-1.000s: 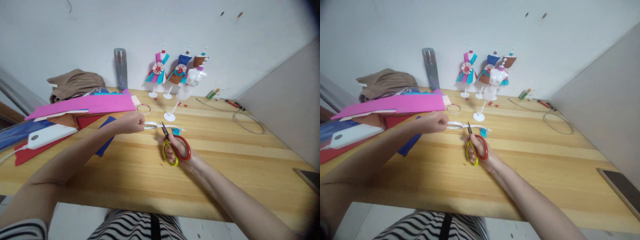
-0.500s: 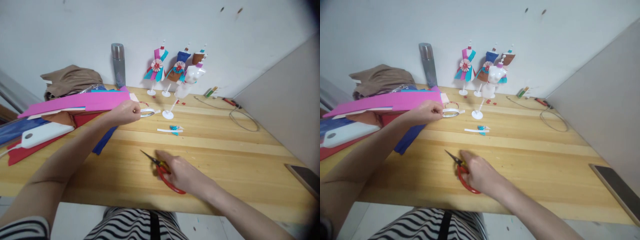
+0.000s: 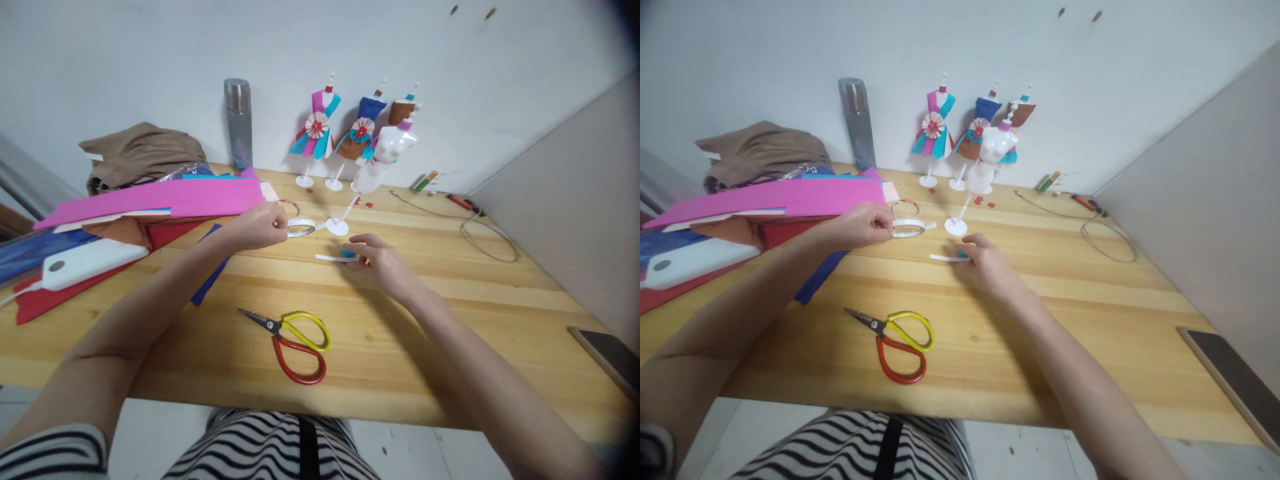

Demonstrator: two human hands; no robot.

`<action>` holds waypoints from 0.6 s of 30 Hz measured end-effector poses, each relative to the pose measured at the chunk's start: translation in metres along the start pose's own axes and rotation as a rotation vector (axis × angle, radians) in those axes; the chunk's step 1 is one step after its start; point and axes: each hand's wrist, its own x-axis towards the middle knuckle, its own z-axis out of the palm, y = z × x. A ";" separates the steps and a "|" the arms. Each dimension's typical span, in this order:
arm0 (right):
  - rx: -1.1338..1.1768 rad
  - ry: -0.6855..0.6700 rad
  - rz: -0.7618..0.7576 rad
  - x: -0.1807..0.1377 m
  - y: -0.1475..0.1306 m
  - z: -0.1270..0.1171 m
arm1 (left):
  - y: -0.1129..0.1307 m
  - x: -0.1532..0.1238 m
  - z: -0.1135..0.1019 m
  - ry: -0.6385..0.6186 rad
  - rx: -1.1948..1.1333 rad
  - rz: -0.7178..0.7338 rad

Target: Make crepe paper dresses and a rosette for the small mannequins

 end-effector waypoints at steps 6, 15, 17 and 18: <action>-0.121 -0.087 0.070 0.013 0.040 0.018 | 0.000 0.000 0.003 -0.028 0.003 -0.007; -0.211 -0.102 0.147 -0.052 0.036 0.005 | -0.008 -0.002 0.010 -0.046 -0.009 0.001; -0.183 -0.077 0.222 -0.097 0.042 -0.007 | -0.011 -0.001 0.010 -0.054 -0.046 0.007; -0.159 -0.068 0.280 -0.125 0.046 -0.014 | -0.012 -0.001 0.010 -0.059 -0.067 0.008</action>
